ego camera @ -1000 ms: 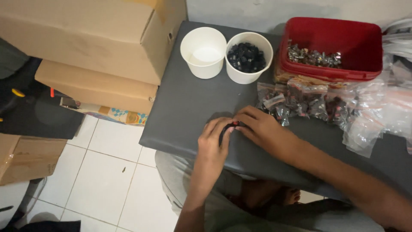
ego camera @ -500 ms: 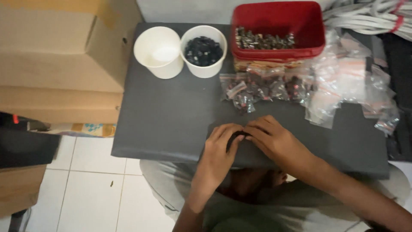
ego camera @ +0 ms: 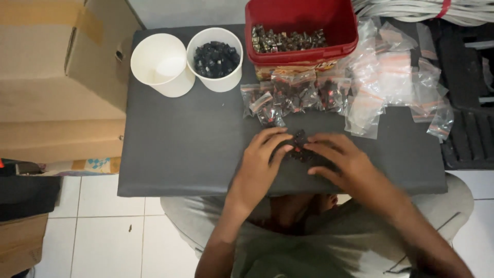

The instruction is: Picking up small electronic components and placing them into small plastic zip-lock bags

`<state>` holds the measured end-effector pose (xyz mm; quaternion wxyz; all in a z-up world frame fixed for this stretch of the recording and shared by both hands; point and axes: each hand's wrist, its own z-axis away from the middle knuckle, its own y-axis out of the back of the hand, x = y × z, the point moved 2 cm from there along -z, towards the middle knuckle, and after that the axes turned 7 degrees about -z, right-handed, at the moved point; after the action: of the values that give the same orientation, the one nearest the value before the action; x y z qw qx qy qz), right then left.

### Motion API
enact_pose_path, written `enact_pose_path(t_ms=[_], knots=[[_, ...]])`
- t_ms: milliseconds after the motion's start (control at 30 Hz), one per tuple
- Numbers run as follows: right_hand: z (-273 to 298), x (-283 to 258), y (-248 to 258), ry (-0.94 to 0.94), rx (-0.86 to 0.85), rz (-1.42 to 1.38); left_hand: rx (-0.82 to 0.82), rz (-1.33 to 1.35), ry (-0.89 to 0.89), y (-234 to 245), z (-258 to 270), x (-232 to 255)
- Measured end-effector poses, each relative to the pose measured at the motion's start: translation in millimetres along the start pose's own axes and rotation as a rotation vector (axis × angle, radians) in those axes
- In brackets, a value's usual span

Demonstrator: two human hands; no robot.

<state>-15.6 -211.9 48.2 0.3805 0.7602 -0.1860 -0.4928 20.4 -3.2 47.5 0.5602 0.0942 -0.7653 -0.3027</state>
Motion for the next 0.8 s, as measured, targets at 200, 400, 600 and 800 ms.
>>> enact_pose_path(t_ms=[200,400,600,800], knots=[[-4,0,-17,-0.009,0.045,-0.040,-0.006,-0.100,-0.011,-1,-6,-13],[-22,-1,-22,0.133,0.057,0.091,0.012,-0.156,-0.011,-3,-6,-18],[-50,9,-20,0.157,0.129,0.232,0.142,-0.324,-0.079,12,-17,-14],[-78,12,-39,0.387,0.126,0.433,0.180,-0.670,-0.175,5,-27,-29]])
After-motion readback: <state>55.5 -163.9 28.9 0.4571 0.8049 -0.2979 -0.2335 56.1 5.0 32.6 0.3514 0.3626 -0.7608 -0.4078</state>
